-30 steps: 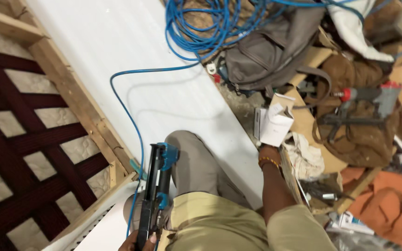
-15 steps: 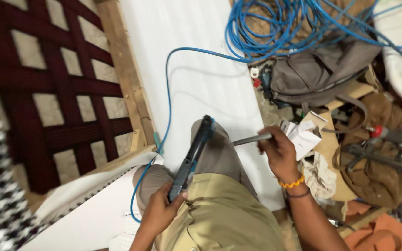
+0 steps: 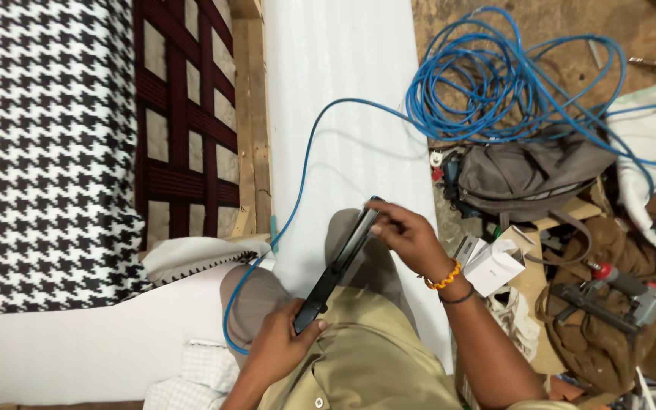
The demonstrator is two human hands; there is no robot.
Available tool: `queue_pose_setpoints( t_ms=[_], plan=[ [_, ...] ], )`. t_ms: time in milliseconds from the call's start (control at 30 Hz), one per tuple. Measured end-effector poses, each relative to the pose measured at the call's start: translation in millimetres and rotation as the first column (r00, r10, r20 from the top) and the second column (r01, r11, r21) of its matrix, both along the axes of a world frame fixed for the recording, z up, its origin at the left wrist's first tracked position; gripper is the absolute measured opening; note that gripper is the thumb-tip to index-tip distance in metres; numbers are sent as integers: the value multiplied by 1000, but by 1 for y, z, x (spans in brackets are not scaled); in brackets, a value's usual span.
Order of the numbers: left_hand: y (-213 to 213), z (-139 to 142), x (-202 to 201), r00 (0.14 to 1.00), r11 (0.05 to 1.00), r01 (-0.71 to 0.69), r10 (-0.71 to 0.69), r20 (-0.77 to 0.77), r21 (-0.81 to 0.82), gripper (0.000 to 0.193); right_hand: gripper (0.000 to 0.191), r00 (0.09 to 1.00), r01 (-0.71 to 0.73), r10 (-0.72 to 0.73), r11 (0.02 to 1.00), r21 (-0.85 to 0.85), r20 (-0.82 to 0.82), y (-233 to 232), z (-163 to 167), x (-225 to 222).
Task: The person upholsters a long wooden frame with black-and-white houndstooth fabric. They press and align the fabric over the padded edge, then use a pneumatic staple gun to fasten the fabric to the frame, working along the length and repositioning the fabric between staples.
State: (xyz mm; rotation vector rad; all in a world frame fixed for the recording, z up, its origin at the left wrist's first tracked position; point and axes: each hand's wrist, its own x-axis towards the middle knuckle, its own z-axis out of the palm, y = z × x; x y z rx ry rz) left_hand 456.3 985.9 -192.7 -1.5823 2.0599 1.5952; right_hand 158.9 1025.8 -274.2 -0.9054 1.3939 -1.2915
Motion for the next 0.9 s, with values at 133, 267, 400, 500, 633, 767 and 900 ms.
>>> queue_pose_setpoints(
  t_ms=[133, 267, 400, 500, 633, 767, 900],
  plan=[
    [2, -2, 8, 991, 998, -58, 59, -122, 12, 34, 20, 890, 450, -454, 889, 79, 43, 17, -21, 6],
    [3, -12, 8, 889, 996, -87, 87, -449, 22, 31, 46, 745, 519, -608, 786, 335, 274, 9, -42, 40],
    [3, -23, 14, 877, 906, -101, 276, -393, 412, 41, 54, 375, 327, -533, 842, 430, 758, -35, -47, 69],
    [0, -28, 27, 789, 832, -104, 403, -463, 546, 49, 63, 425, 299, -299, 937, 180, 854, -66, -37, 77],
    [-17, -31, 28, 526, 739, -343, 663, -533, 580, 52, 61, 565, 248, -201, 966, 68, 800, -71, -15, 90],
    [-46, -31, 2, 519, 868, -492, 230, -823, -68, 50, 59, 796, 286, -255, 958, 31, 549, -48, 12, 107],
    [-62, -20, -27, 418, 878, -150, 473, -776, 455, 51, 55, 841, 379, -315, 923, -65, 441, -34, 38, 105]
  ],
)
